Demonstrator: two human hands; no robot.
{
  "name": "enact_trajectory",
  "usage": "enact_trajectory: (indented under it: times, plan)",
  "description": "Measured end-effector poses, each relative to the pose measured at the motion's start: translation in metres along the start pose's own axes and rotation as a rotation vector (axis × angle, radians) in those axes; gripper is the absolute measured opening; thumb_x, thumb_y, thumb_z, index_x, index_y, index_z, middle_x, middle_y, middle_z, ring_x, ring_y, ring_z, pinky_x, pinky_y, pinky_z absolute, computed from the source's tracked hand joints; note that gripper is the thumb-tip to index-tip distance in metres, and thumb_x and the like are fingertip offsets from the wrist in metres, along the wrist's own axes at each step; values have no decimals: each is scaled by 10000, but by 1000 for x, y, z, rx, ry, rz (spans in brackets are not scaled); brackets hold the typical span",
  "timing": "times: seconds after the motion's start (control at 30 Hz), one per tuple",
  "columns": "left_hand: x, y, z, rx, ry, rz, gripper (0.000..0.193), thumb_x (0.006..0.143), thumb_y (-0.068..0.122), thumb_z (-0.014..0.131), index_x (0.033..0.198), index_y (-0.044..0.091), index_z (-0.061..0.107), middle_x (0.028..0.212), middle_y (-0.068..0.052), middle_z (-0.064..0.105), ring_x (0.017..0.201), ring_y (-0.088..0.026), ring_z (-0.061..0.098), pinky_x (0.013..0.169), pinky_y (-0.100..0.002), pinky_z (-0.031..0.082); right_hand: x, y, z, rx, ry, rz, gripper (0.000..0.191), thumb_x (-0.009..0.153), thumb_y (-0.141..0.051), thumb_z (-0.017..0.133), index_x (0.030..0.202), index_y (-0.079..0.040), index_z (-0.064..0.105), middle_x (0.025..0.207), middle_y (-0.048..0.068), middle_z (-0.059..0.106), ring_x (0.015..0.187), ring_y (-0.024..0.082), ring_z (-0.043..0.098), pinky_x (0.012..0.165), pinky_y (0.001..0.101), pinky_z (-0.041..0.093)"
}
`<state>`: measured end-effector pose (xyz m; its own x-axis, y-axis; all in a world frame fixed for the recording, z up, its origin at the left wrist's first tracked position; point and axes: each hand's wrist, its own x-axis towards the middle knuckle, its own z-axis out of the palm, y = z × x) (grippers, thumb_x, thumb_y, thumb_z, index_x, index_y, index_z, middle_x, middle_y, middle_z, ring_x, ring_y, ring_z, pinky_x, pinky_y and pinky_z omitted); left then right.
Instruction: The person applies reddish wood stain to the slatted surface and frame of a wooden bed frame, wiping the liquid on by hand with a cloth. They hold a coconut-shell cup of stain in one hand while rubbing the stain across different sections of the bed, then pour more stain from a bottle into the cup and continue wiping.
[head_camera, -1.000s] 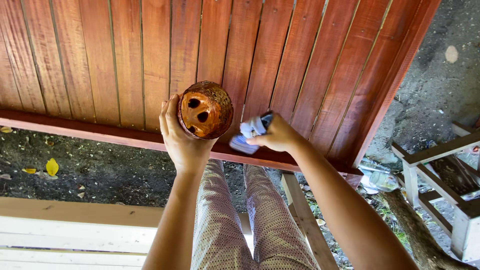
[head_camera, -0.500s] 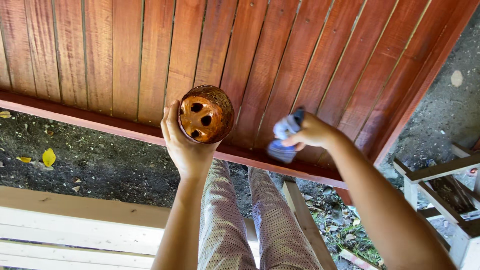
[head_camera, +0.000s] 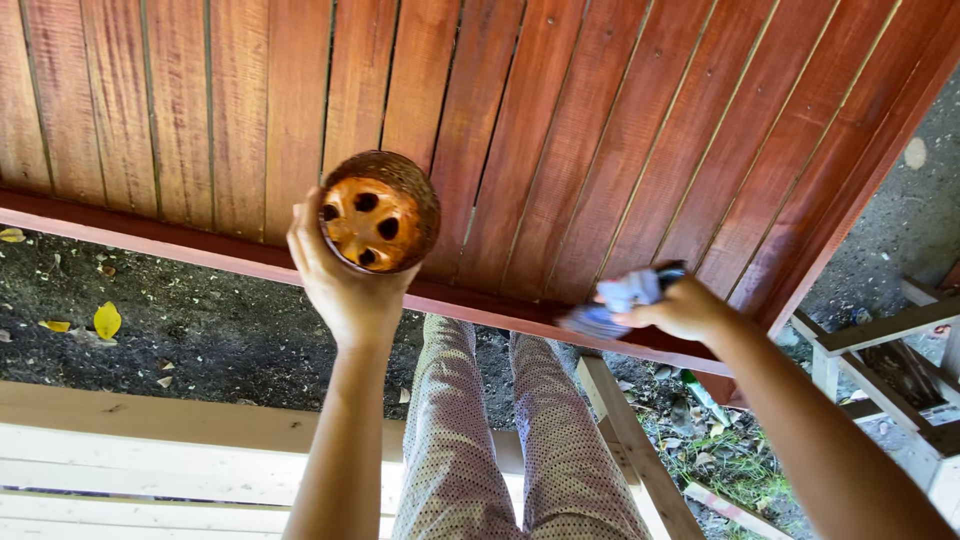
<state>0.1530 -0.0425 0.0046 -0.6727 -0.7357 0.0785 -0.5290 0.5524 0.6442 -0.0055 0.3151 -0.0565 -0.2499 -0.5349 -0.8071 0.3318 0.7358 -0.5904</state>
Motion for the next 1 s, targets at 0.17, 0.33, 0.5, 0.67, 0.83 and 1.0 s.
enact_trajectory:
  times: [0.17, 0.33, 0.5, 0.67, 0.83, 1.0]
  plan:
    - [-2, 1, 7, -62, -77, -16, 1079, 602, 291, 1022, 1477, 39, 444, 1407, -221, 545, 1376, -454, 491, 1155, -536, 445, 18, -24, 12, -2, -17, 58, 357, 735, -64, 838, 1086, -24, 784, 1007, 101, 809, 841, 196, 763, 635, 326, 651]
    - [1, -1, 8, -55, -113, 42, 1074, 603, 327, 1023, 1461, 29, 448, 1409, -197, 558, 1382, -449, 486, 1169, -534, 431, 95, -74, 90, 26, -82, -91, 305, 785, -110, 861, 1054, -24, 746, 932, 109, 764, 774, 210, 738, 631, 340, 651]
    - [13, -10, 4, -56, -134, 31, 1065, 627, 348, 1014, 1474, 34, 450, 1418, -209, 548, 1375, -414, 509, 1165, -500, 461, 67, -50, 64, 171, -133, 8, 383, 773, -92, 830, 1148, -47, 764, 1054, 105, 799, 880, 217, 758, 728, 369, 648]
    - [24, -16, 3, -21, -187, 23, 1067, 625, 374, 1014, 1467, 25, 459, 1400, -221, 555, 1381, -434, 498, 1151, -500, 459, 5, -11, -15, 184, 28, 323, 481, 718, -64, 802, 1187, -66, 698, 1183, 83, 775, 1081, 274, 744, 837, 483, 673]
    - [28, -18, 9, -51, -201, 55, 1072, 617, 399, 1015, 1454, 23, 459, 1405, -213, 551, 1357, -427, 520, 1154, -502, 457, 17, -15, 23, 459, 369, 183, 502, 730, -87, 791, 1206, -73, 633, 1110, 100, 722, 1044, 295, 712, 721, 532, 664]
    - [25, -11, 13, -69, -232, 153, 1048, 632, 389, 1012, 1447, 28, 461, 1402, -168, 580, 1366, -427, 524, 1190, -519, 438, 34, -9, 81, 528, 549, 278, 359, 759, -124, 781, 1094, -57, 672, 993, 132, 724, 831, 287, 741, 645, 461, 676]
